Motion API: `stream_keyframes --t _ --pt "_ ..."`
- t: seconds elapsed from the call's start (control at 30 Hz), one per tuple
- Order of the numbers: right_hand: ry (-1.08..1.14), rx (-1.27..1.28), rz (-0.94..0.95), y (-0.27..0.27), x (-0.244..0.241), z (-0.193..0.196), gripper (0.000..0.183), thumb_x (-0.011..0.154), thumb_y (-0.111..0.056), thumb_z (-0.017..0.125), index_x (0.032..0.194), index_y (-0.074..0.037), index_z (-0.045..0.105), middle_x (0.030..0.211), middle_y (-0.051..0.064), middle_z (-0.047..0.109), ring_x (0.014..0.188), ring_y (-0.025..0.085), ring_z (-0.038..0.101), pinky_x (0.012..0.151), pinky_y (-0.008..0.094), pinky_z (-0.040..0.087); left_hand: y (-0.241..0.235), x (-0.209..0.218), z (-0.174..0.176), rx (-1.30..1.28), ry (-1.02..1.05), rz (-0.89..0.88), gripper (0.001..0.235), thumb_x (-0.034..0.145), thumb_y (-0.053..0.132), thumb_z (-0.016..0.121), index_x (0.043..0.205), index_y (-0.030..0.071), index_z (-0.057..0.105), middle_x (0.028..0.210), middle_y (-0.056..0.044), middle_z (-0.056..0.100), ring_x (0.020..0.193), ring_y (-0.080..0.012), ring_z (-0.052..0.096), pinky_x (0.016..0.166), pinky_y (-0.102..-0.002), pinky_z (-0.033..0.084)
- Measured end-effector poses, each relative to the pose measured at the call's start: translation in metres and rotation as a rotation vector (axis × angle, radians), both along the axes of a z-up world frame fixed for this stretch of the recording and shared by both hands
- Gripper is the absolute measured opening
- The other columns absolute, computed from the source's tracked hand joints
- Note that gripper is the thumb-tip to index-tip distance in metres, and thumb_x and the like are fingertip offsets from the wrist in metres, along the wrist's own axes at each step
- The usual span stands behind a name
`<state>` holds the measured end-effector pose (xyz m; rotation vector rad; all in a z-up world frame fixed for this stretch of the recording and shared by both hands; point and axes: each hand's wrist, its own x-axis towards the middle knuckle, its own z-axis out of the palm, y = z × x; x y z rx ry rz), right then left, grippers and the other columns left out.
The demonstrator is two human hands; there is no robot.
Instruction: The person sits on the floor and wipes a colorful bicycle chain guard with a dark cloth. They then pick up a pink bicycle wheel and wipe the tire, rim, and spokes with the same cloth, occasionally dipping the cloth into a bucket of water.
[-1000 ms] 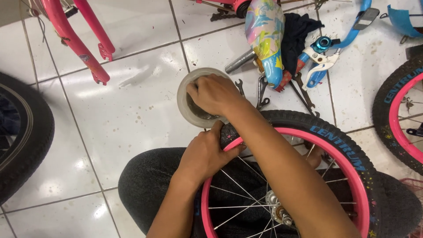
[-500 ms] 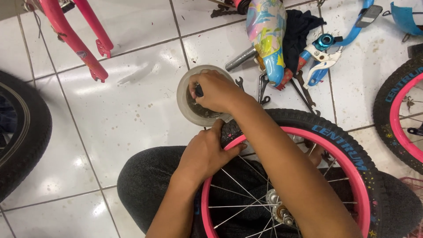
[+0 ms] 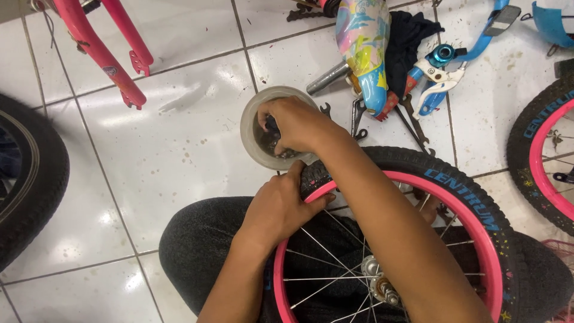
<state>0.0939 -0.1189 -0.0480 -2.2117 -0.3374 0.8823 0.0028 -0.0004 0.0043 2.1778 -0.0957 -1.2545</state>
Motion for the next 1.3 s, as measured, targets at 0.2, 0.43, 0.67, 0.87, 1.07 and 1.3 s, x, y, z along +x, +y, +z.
stream_keyframes --t 0.2,0.43,0.67,0.87,1.07,1.3 --pt "-0.009 -0.079 -0.058 0.006 0.0 0.001 0.02 0.083 -0.015 0.08 0.099 -0.006 0.075 0.102 0.019 0.076 0.104 0.037 0.073 0.086 0.05 0.06 0.001 -0.001 -0.001 -0.001 -0.017 0.001 0.066 0.084 0.046 0.07 0.128 -0.001 0.056 0.109 -0.032 0.072 0.105 -0.0516 0.07 0.089 -0.056 0.057" --pt "-0.061 -0.098 -0.078 0.014 0.0 -0.005 0.035 0.092 -0.039 0.064 0.086 -0.007 0.077 0.08 0.016 0.077 0.081 0.034 0.077 0.073 0.048 0.063 0.0 0.0 0.001 -0.003 -0.009 -0.003 0.072 0.083 0.05 0.07 0.134 0.001 0.054 0.112 -0.031 0.072 0.107 -0.0518 0.069 0.091 -0.057 0.056" --pt "-0.128 -0.141 -0.074 0.016 0.001 -0.008 0.055 0.101 -0.038 0.038 0.085 -0.003 0.076 0.074 0.019 0.074 0.076 0.037 0.076 0.068 0.05 0.061 0.001 -0.001 -0.001 -0.005 -0.027 0.005 0.072 0.082 0.048 0.071 0.134 0.0 0.055 0.112 -0.029 0.072 0.107 -0.05 0.07 0.09 -0.056 0.057" --pt "-0.152 -0.111 -0.104 0.016 -0.003 -0.016 0.06 0.105 -0.034 0.028 0.078 -0.003 0.072 0.068 0.018 0.072 0.068 0.033 0.076 0.062 0.046 0.062 0.001 -0.005 -0.009 -0.022 -0.039 0.016 0.067 0.083 0.048 0.072 0.126 -0.001 0.059 0.112 -0.029 0.073 0.106 -0.0517 0.07 0.091 -0.058 0.056" --pt "-0.146 -0.093 -0.101 0.018 -0.004 -0.009 0.065 0.107 -0.037 0.024 0.081 -0.001 0.072 0.071 0.021 0.072 0.071 0.036 0.076 0.061 0.048 0.061 0.001 -0.005 -0.008 -0.024 -0.054 0.017 0.066 0.082 0.048 0.072 0.124 -0.001 0.059 0.113 -0.029 0.072 0.106 -0.0523 0.069 0.091 -0.059 0.056" --pt "-0.164 -0.086 -0.091 0.015 -0.005 -0.003 0.066 0.108 -0.037 0.023 0.085 0.001 0.072 0.074 0.023 0.073 0.073 0.037 0.076 0.062 0.049 0.06 0.003 0.0 0.005 -0.054 -0.051 -0.012 0.071 0.09 0.055 0.064 0.127 -0.005 0.058 0.115 -0.033 0.07 0.109 -0.0521 0.068 0.092 -0.058 0.056"
